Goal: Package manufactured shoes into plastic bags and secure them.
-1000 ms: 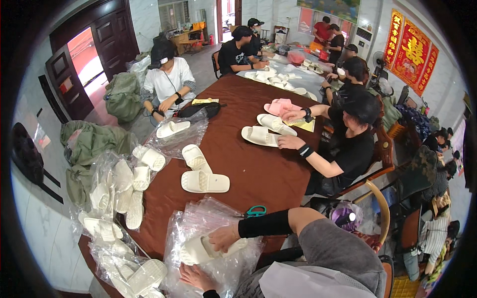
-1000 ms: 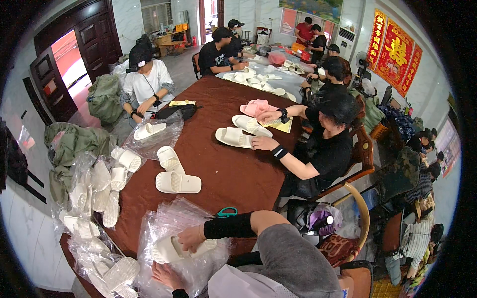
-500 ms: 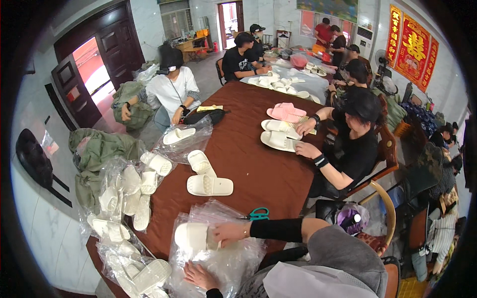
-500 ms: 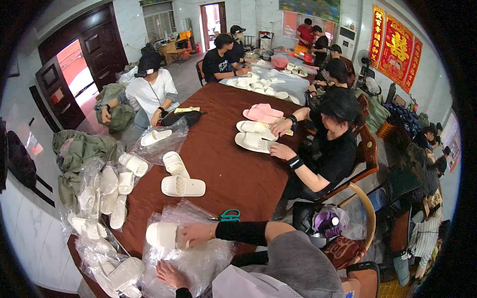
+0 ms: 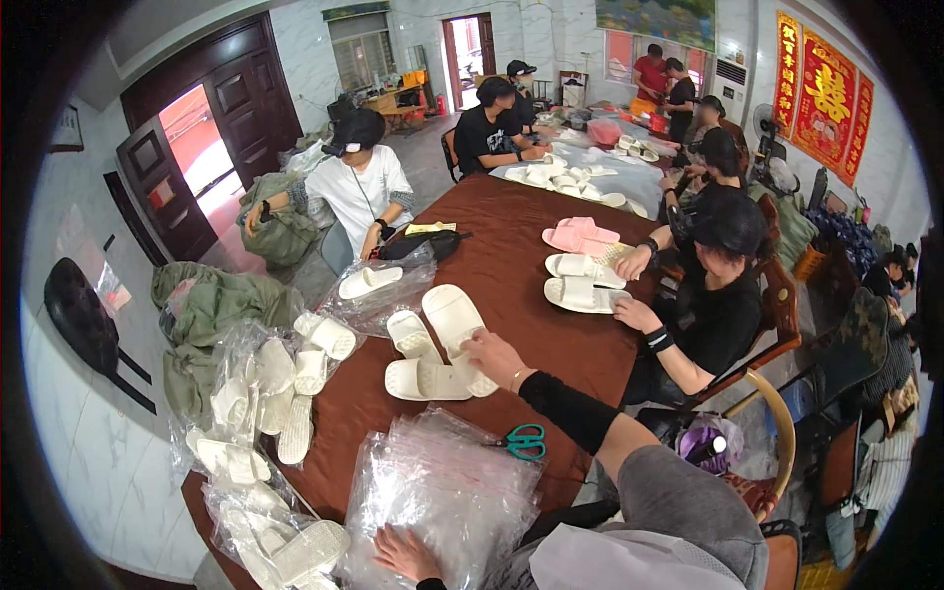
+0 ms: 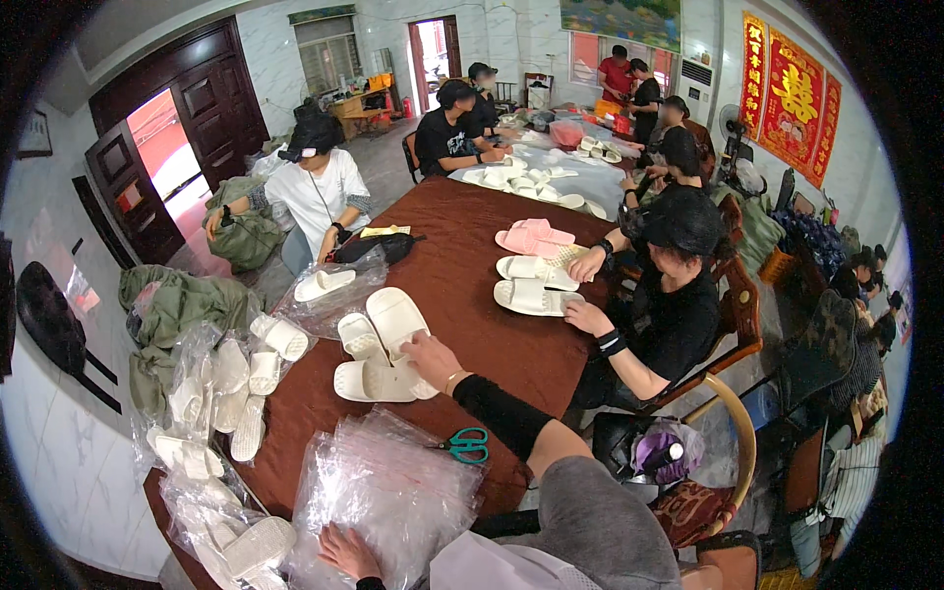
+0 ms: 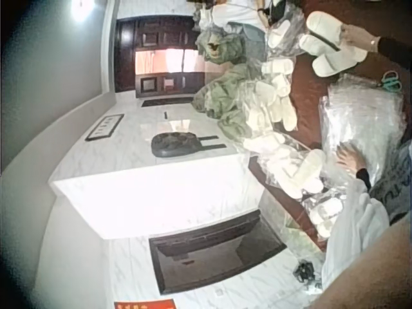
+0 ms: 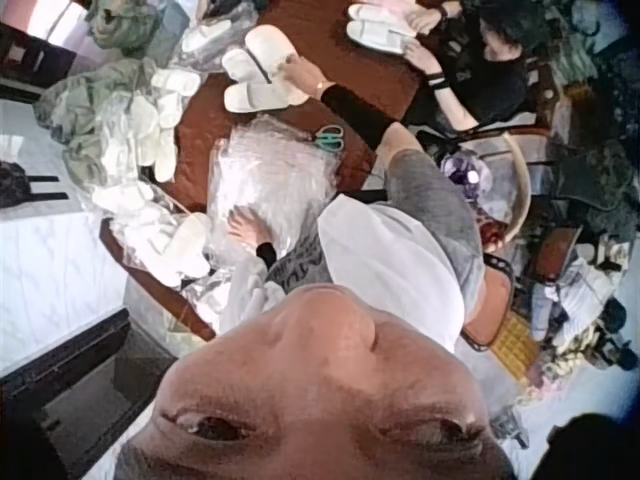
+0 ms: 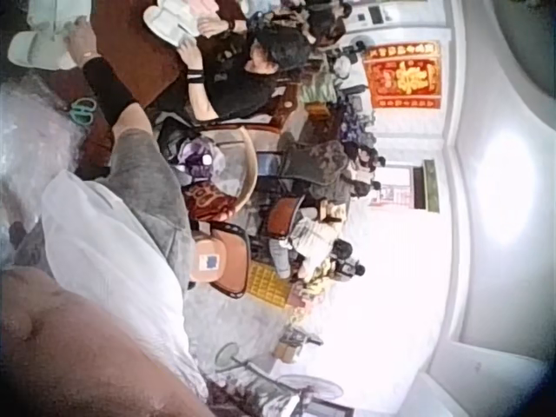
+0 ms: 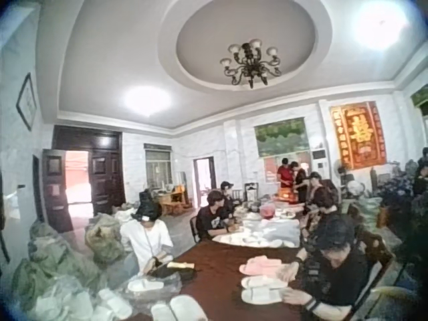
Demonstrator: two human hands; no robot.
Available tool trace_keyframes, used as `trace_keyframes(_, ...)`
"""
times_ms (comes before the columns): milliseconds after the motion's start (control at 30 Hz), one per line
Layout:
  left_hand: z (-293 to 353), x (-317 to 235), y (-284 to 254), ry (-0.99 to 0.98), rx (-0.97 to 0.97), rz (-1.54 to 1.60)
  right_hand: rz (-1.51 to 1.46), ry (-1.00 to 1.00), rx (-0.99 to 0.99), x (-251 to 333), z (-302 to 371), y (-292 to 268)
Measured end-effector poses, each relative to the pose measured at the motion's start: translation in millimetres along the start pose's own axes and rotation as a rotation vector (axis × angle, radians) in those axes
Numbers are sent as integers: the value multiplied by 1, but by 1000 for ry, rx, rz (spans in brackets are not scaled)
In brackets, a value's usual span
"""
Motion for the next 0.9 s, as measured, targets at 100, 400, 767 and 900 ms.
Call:
trace_keyframes(100,4,-3,-10,-61,48,23,-78,-60,309,57,18,28)
trace_keyframes(400,-3,4,8,17,-19,76,-106,-707,820,73,192,105)
trace_keyframes(767,-2,10,8,12,28,90,-14,-687,891,103,226,104)
trace_keyframes(900,-19,49,9,-26,112,148,1,-678,853,102,232,112)
Point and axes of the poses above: each hand's wrist, its own z-axis away from the middle knuckle, its own y-axis out of the palm, x = y × z, the point moved 1 cm from there along -z, towards the middle knuckle, and after that the axes turned 6 degrees about x, right-handed, at the moved point
